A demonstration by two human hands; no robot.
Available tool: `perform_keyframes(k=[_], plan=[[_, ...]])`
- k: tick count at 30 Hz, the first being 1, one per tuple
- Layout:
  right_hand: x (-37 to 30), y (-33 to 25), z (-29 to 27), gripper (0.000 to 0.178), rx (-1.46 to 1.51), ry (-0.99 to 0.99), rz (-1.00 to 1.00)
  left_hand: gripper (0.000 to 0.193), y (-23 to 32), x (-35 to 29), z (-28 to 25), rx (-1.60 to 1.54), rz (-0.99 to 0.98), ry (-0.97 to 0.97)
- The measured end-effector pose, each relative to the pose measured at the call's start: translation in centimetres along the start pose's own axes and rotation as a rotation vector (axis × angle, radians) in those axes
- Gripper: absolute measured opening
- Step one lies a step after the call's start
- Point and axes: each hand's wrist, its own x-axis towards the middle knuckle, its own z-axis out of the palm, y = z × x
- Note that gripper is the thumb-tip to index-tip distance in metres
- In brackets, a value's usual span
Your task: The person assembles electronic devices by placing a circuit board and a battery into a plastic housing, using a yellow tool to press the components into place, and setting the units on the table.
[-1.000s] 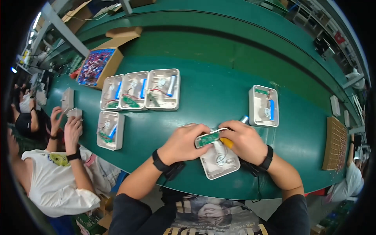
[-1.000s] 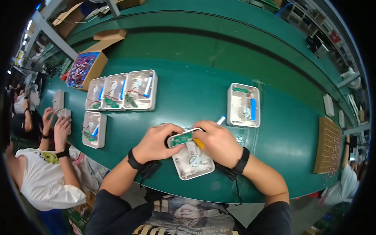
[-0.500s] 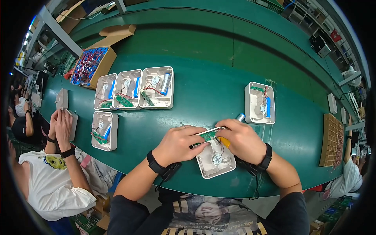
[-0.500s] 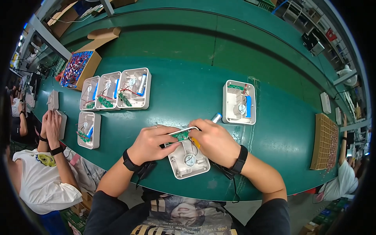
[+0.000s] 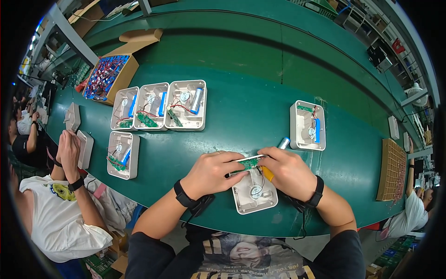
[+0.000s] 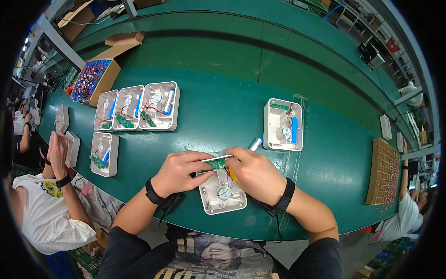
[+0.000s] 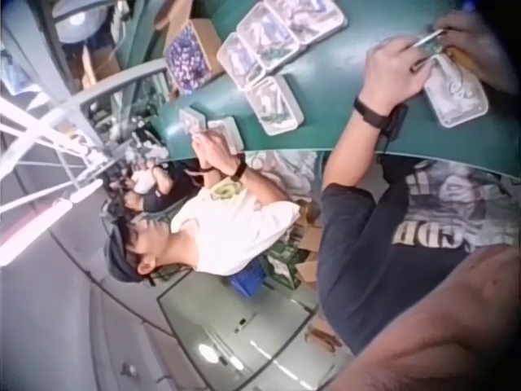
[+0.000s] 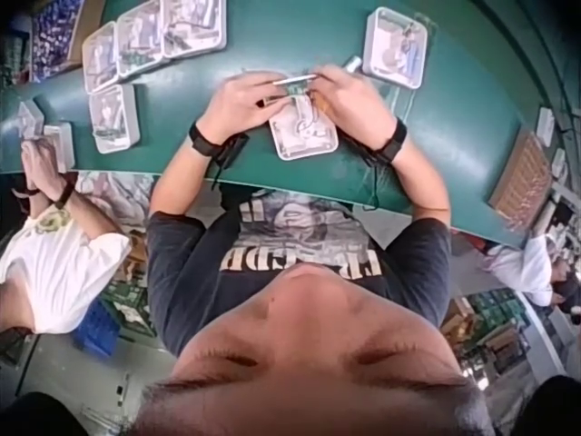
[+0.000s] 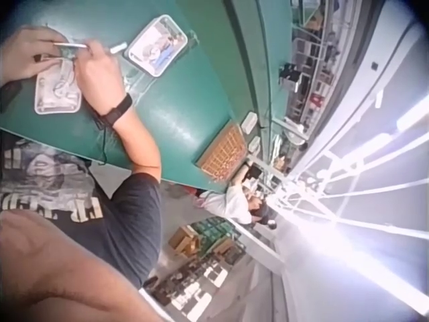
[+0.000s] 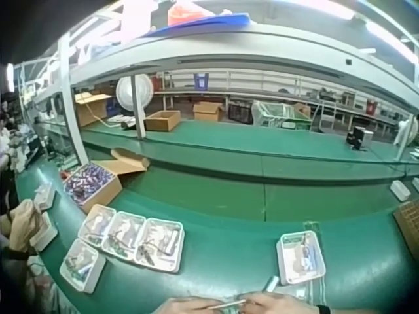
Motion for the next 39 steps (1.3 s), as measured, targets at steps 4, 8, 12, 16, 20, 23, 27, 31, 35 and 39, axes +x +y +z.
perform_keyframes(k=[4, 8, 12, 16, 20, 23, 27, 31, 35, 39], plan=[[0.6, -0.3, 0.2, 0.019, -0.044, -0.015, -0.001, 0.013, -0.4, 0.1, -0.6, 0.004, -0.005, -0.006], [1.1, -0.4, 0.4, 0.023, 0.001, 0.024, -0.033, 0.015, 0.3, -0.9, -1.2, 0.088, 0.013, -0.023], [-0.7, -0.1, 0.6, 0.019, 0.013, 0.122, 0.05, 0.015, -0.7, -0.4, 1.9, -0.047, 0.083, 0.048], [-0.2, -0.4, 0.7, 0.017, 0.06, 0.102, 0.073, 0.014, -0.1, -0.5, 1.5, -0.046, 0.039, 0.002], [0.6, -0.7, 0.5, 0.018, 0.067, 0.104, 0.074, 0.014, -0.2, -0.6, 1.0, -0.047, 0.021, 0.006], [0.6, -0.8, 0.6, 0.018, 0.063, 0.104, 0.093, 0.015, -0.3, -0.5, 1.0, -0.043, 0.027, 0.033], [0.5, -0.7, 0.7, 0.018, 0.049, 0.099, 0.123, 0.018, -0.4, -0.3, 0.9, -0.051, 0.034, 0.011], [0.3, -0.6, 0.7, 0.018, 0.035, 0.09, 0.138, 0.02, -0.3, -0.2, 0.9, -0.043, 0.039, 0.016], [0.3, -0.7, 0.6, 0.018, 0.052, 0.088, 0.138, 0.019, -0.3, -0.3, 0.9, -0.075, 0.024, 0.005], [0.6, -0.7, 0.4, 0.02, 0.066, 0.082, 0.124, 0.015, -0.4, 0.0, 0.9, -0.089, 0.038, 0.004]])
